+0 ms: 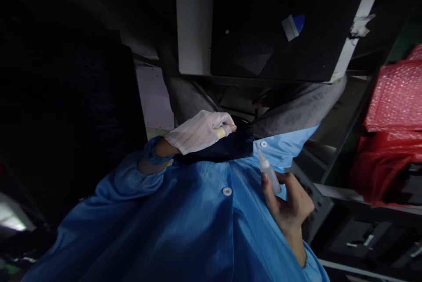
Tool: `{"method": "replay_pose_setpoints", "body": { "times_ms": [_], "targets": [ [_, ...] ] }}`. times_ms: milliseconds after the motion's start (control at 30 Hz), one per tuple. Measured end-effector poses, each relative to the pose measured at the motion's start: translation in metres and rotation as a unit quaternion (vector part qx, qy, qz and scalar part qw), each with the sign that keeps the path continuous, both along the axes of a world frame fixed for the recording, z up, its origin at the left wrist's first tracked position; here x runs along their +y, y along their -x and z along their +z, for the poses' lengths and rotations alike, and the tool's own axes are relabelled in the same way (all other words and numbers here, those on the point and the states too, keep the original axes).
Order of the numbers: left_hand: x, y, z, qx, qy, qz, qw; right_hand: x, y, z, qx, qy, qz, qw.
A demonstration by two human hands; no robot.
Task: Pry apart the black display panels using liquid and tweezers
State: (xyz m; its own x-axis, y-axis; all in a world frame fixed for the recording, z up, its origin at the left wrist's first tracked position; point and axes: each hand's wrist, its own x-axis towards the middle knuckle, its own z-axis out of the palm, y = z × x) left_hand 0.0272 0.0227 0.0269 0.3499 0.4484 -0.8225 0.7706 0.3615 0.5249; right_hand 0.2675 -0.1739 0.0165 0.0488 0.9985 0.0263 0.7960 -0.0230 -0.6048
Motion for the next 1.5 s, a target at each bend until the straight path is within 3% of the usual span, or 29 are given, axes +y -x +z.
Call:
{"method": "replay_pose_setpoints", "body": {
  "times_ms": [333,767,867,967,1067,1133,1233,1333,1500],
  "targets": [
    [0.002,0.02,-0.006,-0.028,-0.026,0.027,0.999,-0.013,-0.002,-0.008,0.025,0.034,-0.009,0.999],
    [0.009,0.034,-0.003,0.049,-0.02,0.082,0.995,-0.025,-0.011,-0.018,0.036,0.102,-0.029,0.994],
    [0.01,0.033,-0.005,0.046,-0.029,0.079,0.995,-0.024,-0.019,-0.015,0.058,0.126,-0.05,0.989],
    [0.01,0.029,-0.002,0.034,-0.031,0.071,0.996,-0.013,-0.029,-0.013,0.07,0.097,-0.088,0.989],
    [0.004,0.022,0.003,0.018,-0.034,0.063,0.997,0.016,-0.04,-0.022,0.072,0.051,-0.134,0.987],
    [-0.003,0.016,0.005,-0.007,-0.034,0.041,0.999,0.05,-0.046,-0.036,0.077,-0.001,-0.161,0.984],
    [-0.014,0.008,0.008,-0.054,-0.055,-0.032,0.997,0.12,-0.053,-0.061,0.09,-0.136,-0.162,0.973],
    [-0.022,0.005,0.011,-0.07,-0.075,-0.072,0.992,0.199,-0.055,-0.077,0.119,-0.222,-0.139,0.958],
    [-0.024,0.007,0.014,-0.091,-0.07,-0.053,0.992,0.297,-0.06,-0.088,0.058,-0.211,-0.072,0.973]
  ]
}}
